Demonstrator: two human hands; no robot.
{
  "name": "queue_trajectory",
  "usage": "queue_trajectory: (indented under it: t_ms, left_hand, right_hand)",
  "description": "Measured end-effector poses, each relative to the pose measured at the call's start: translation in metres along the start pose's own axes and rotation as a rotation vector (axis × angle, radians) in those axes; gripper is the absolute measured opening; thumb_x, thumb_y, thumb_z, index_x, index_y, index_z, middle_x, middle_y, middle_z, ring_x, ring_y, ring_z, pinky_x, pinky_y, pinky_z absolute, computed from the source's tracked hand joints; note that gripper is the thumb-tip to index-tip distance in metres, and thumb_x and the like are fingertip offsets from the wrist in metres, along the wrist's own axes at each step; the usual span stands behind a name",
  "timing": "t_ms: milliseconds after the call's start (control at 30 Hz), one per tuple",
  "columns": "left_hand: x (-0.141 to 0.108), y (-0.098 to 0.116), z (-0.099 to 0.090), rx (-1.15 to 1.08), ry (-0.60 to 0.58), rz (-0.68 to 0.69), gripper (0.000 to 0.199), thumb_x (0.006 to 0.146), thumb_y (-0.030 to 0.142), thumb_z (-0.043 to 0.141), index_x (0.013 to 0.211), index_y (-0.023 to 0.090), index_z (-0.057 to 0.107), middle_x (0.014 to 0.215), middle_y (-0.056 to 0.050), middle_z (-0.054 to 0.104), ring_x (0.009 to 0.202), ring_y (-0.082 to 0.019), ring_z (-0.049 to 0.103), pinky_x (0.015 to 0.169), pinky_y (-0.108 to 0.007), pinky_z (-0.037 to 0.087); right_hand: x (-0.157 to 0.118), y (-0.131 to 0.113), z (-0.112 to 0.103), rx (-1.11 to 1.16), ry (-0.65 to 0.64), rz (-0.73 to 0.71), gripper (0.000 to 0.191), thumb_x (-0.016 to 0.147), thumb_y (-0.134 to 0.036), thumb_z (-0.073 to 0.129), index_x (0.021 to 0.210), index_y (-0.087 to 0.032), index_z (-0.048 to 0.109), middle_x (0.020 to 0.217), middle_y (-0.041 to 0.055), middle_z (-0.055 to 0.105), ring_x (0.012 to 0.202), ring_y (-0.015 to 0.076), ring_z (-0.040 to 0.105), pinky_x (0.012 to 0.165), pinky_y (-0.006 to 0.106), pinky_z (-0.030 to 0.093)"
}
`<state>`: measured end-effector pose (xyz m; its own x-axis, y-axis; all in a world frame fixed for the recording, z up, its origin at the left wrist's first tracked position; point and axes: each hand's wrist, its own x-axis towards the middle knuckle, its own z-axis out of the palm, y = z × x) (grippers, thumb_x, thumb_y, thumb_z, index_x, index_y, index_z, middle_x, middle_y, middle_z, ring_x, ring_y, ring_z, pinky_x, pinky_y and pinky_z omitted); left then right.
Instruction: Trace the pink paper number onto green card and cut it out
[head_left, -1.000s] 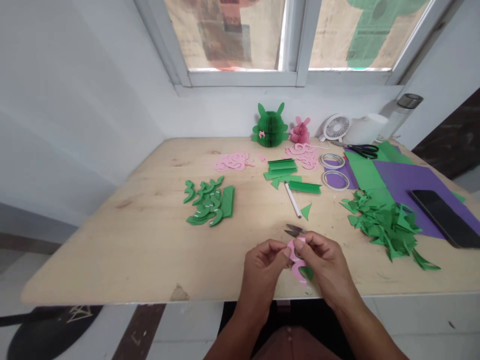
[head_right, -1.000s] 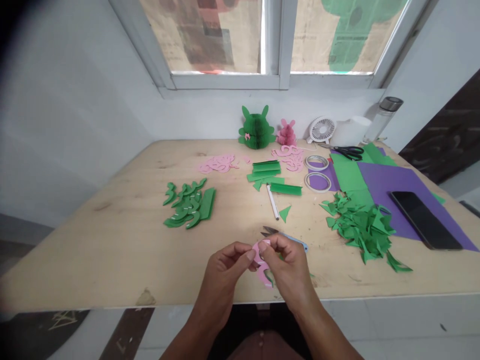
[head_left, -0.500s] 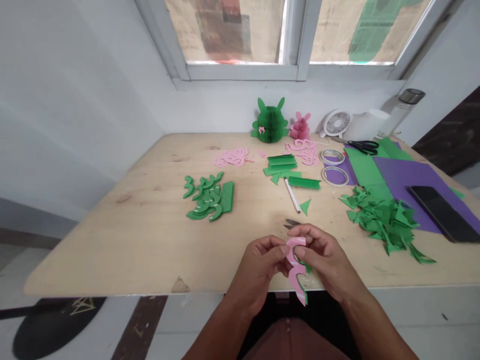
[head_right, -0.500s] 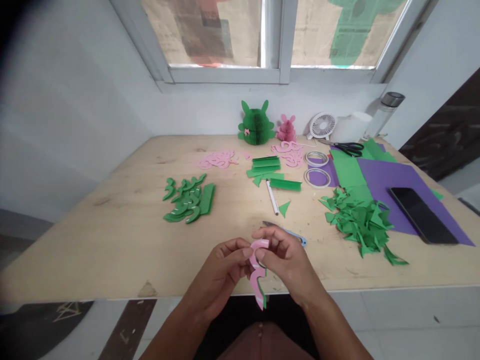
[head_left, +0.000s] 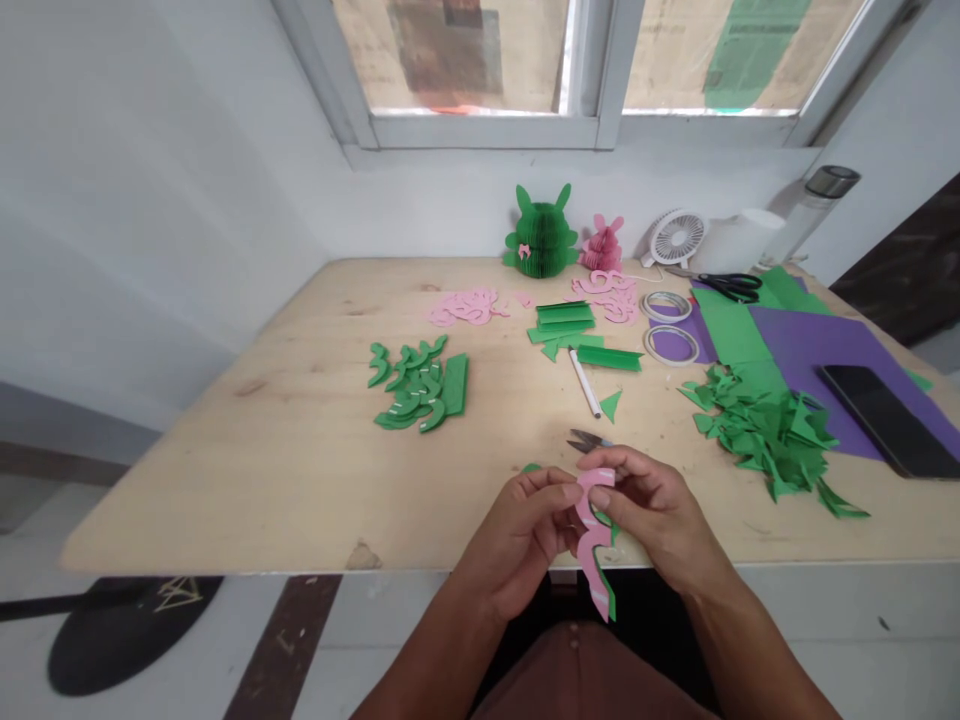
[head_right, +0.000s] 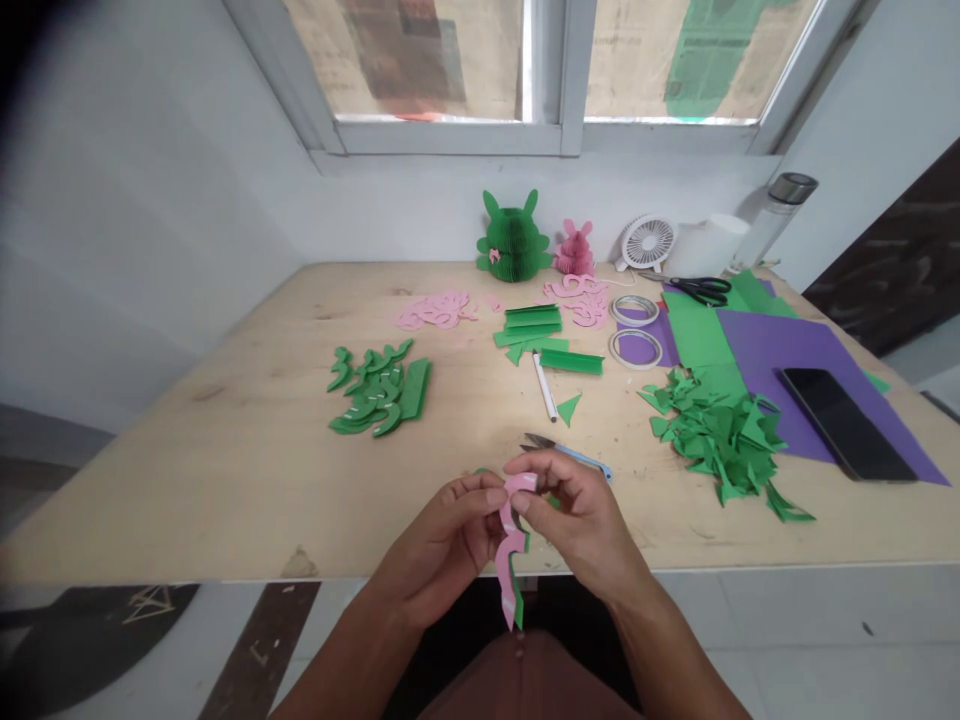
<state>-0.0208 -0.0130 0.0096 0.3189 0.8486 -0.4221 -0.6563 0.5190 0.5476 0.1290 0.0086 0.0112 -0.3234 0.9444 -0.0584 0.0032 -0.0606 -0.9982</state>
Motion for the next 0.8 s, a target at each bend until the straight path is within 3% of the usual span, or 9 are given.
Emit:
queue_trajectory:
  t_ms: [167, 800]
  left_hand:
    - [0.0, 0.0005, 0.0008, -0.004, -0.037, -0.011, 0.014, 0.064, 0.02, 0.074, 0.062, 0.012, 0.062, 0.054, 0.001, 0.059, 0.049, -0.007, 0.052, 0.052, -0.02, 0.043]
    - [-0.0014, 0.0004, 0.0048, 0.046, 0.001, 0.007, 0.018, 0.061, 0.024, 0.076, 0.062, 0.013, 0.062, 0.054, 0.001, 0.056, 0.049, -0.008, 0.051, 0.048, -0.021, 0.043]
  right_hand:
    - [-0.0002, -0.0007, -0.0019, -0.012, -0.005, -0.028, 0.022, 0.076, -0.033, 0.069, 0.093, -0.02, 0.069, 0.077, 0.003, 0.064, 0.071, 0.0158, 0.058, 0.066, 0.027, 0.049]
    - [-0.0024, -0.0034, -0.0012, -0.085, 0.025, -0.059, 0.02, 0.078, -0.033, 0.066, 0.094, -0.021, 0.069, 0.081, 0.0033, 0.066, 0.071, 0.0157, 0.059, 0.066, 0.027, 0.05]
